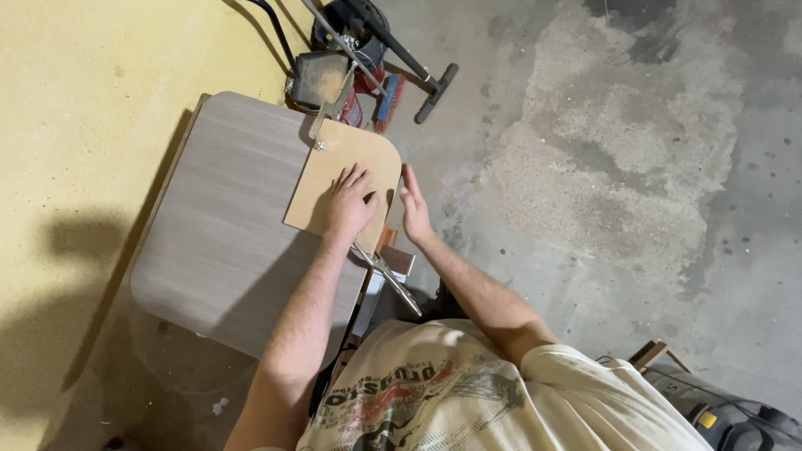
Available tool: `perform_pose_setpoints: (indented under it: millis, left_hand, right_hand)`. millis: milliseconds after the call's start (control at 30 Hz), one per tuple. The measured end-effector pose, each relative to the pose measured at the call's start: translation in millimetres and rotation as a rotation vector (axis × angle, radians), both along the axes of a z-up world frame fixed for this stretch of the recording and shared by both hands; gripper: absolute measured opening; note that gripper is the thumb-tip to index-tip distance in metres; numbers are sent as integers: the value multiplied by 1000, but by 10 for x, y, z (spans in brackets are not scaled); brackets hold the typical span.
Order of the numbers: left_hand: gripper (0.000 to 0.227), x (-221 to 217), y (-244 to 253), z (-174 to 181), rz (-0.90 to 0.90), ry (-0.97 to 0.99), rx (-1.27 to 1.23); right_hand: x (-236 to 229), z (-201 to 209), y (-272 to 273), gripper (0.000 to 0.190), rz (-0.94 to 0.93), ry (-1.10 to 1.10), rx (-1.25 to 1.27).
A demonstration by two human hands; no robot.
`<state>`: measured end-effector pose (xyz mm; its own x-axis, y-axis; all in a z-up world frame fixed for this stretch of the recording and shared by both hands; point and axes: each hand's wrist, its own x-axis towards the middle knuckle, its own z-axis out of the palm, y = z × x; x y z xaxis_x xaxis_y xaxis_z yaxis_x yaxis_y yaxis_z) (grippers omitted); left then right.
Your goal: Using a handheld router to shape the edges of a small wooden board clamped to a workbench.
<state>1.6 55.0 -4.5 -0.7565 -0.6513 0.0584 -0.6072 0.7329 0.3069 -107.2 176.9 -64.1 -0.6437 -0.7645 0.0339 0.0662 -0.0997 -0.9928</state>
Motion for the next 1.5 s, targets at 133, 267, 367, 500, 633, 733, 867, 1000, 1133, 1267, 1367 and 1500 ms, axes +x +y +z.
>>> perform_pose_setpoints:
  millis: [133, 267, 367, 500, 633, 733, 867, 1000, 1133, 1267, 1367, 1500]
  left_hand:
    - [53, -13, -25, -69, 1, 6, -47]
    - [52, -21, -9, -79, 3, 48, -91]
    - [52, -29, -11, -116, 11, 62, -120]
    - [52, -35, -6, -121, 24, 35, -107]
    - [52, -34, -8, -123, 42, 28, -78]
    - [54, -23, -58, -190, 54, 12, -38]
    - [53, -28, -6, -131, 73, 2, 37]
    - [44, -28, 28, 130, 96, 33, 190]
    - [35, 410, 285, 234, 452, 549, 536]
    - [50, 910, 1233, 541, 641, 101, 456]
    - [62, 1022, 1730, 781, 637, -27, 785]
    - [86, 861, 1972, -179, 753, 304, 1132]
  right_hand:
    - [-292, -99, -111, 55, 39, 6, -1]
    - [-578, -121, -304, 53, 103, 50, -28]
    - [-743, -152, -518, 53, 160, 57, -43]
    - [-897, -69, -726, 52, 240, 42, -3]
    - [-977, -146, -938, 52, 287, 3, 30]
    - [-1020, -58, -1033, 51, 332, 2, 109]
    - [-1071, 35, -936, 49, 313, -13, 124]
    - [-923, 432, -450, 44, 54, 157, 136]
    - [-541, -349, 326, 34, 50, 88, 380]
    - [-31, 17, 1155, 50, 946, -304, 473]
    - [193, 339, 1311, 60, 1131, -205, 573]
    - [269, -247, 1405, 70, 1191, 342, 706]
